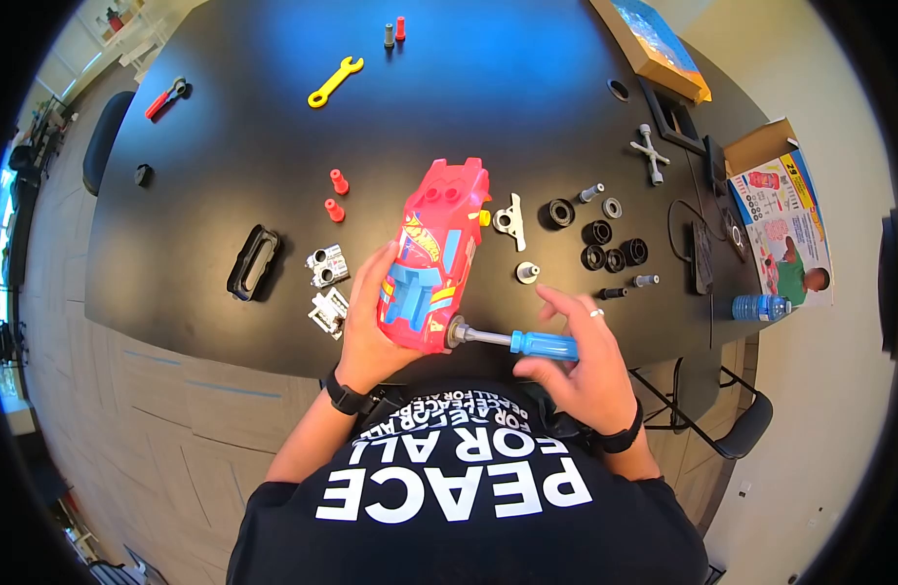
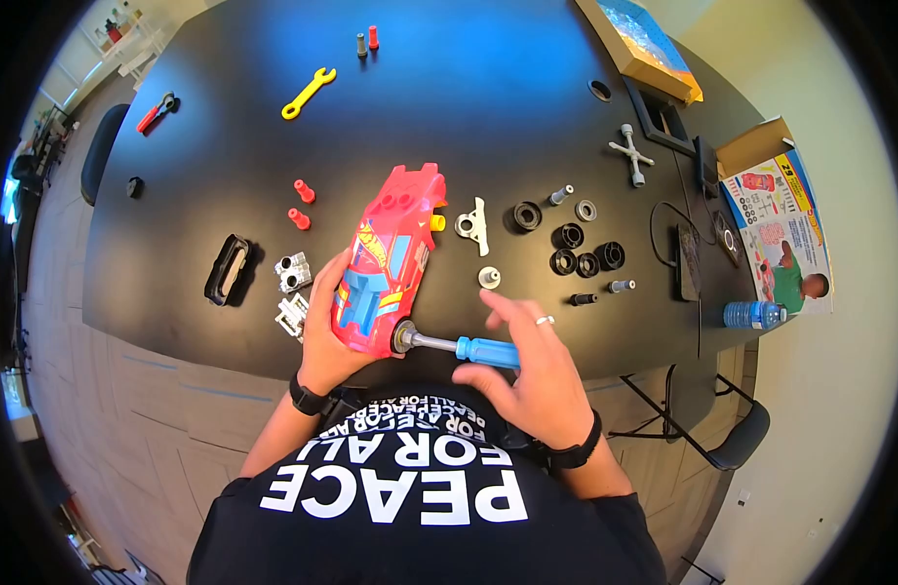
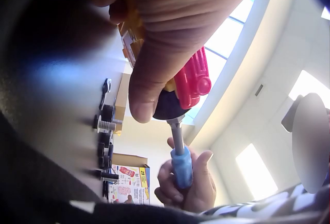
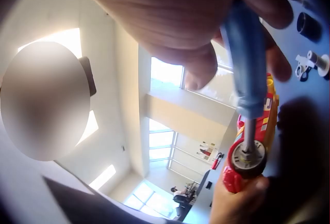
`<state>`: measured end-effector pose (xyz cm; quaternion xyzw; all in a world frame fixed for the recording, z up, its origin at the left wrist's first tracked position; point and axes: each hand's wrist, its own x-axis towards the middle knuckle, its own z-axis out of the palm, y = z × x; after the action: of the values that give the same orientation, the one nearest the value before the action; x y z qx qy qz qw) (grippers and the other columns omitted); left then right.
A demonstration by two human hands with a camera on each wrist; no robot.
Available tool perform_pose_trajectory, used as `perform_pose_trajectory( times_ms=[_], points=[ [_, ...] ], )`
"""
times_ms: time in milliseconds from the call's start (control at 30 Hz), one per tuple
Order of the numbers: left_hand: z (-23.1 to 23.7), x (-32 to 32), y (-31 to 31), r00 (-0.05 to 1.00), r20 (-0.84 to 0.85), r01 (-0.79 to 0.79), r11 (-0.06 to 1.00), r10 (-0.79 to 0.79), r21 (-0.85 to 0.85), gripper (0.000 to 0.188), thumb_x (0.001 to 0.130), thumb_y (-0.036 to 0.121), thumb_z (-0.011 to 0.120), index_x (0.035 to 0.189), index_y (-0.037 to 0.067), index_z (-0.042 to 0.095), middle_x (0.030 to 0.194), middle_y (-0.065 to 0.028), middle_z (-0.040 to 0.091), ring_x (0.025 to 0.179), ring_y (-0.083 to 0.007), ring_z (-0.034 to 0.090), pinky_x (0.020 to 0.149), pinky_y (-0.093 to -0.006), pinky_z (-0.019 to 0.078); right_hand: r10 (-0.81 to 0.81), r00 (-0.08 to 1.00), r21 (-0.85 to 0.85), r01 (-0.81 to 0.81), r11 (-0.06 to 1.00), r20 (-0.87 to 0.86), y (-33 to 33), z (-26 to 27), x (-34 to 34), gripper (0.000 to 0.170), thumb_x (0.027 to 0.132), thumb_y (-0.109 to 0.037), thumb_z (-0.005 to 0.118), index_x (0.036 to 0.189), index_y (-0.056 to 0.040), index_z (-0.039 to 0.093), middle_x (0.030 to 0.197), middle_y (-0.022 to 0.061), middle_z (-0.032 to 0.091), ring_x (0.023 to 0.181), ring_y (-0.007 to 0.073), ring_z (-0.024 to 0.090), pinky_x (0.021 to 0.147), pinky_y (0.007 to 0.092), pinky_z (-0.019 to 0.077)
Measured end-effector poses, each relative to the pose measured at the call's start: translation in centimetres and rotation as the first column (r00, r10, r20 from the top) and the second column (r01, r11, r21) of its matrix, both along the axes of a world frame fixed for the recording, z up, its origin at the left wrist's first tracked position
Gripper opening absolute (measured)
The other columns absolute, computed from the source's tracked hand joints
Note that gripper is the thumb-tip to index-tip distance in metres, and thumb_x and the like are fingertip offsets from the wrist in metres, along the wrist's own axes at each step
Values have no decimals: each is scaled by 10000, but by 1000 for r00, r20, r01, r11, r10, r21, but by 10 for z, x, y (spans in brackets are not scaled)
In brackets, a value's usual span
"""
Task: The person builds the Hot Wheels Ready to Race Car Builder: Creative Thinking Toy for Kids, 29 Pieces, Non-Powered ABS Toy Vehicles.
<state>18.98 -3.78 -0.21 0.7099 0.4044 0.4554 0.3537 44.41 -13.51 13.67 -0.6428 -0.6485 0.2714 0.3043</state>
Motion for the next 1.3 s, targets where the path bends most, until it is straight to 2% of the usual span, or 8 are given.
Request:
perform_pose_trajectory(
  times_ms=[367,433,567,667,767,867,1200,1300],
  points=[
    [2,0,-1,1000,-9,-10,1000,10,11,1231,606,304,1094,1625,44,455,1571,-201,542,1446,-333,566,1200,-442,466,6,997,-126,-16,992,-77,-8,-17,12,779,900,-175,898,1569,-42,521,1035,101,711,749,224,638,633,331,491],
    [0,0,-1,1000,-6,-14,1000,14,9,1232,606,308,1095,1625,45,455,1571,-202,540,1446,-334,566,1201,-442,465,0,1000,58,-2,998,32,-2,-6,3,720,942,-168,857,1567,-34,524,921,109,725,692,234,647,640,341,507],
    [1,-1,-1,999,-35,-5,999,6,39,1234,612,312,1084,1629,51,437,1563,-238,525,1421,-389,578,1165,-475,499,-42,988,-74,31,997,-149,-6,-18,7,718,947,-174,855,1568,-34,524,912,110,725,685,234,656,642,354,515],
    [1,-1,0,999,-42,-9,999,11,44,1246,603,314,1087,1631,52,434,1561,-237,527,1421,-389,578,1163,-473,502,31,999,114,-35,993,34,-1,-14,4,642,981,-157,817,1549,-32,547,761,109,720,613,244,683,631,369,529],
    [2,-1,0,999,-36,-3,999,4,43,1240,607,312,1085,1631,54,435,1561,-235,527,1422,-390,578,1162,-473,503,-14,993,-230,-14,973,-120,-7,-17,10,556,964,-168,830,1457,-22,617,879,126,721,777,290,710,719,371,545],
    [-1,-1,-1,999,-41,-15,999,17,41,1228,613,305,1081,1629,55,439,1556,-232,530,1414,-387,583,1158,-471,504,77,997,50,-78,996,30,1,-5,-6,456,966,-182,822,1372,-34,675,935,135,730,861,331,719,757,398,555],
    [-3,-4,-2,1000,-17,-3,1000,2,-25,1347,558,343,1112,1665,47,406,1595,-164,523,1449,-291,552,1218,-429,452,245,951,-9,-248,969,186,0,-18,23,238,977,-155,779,1167,-57,675,886,155,705,824,398,692,717,440,548],
    [-4,-5,-2,977,214,49,981,-8,-188,1383,568,374,1110,1682,30,369,1630,-125,496,1441,-245,555,1203,-419,484,-127,988,47,123,991,83,-1,-25,60,145,958,-77,743,1014,-41,614,813,131,671,692,298,662,651,376,522]
  ],
)
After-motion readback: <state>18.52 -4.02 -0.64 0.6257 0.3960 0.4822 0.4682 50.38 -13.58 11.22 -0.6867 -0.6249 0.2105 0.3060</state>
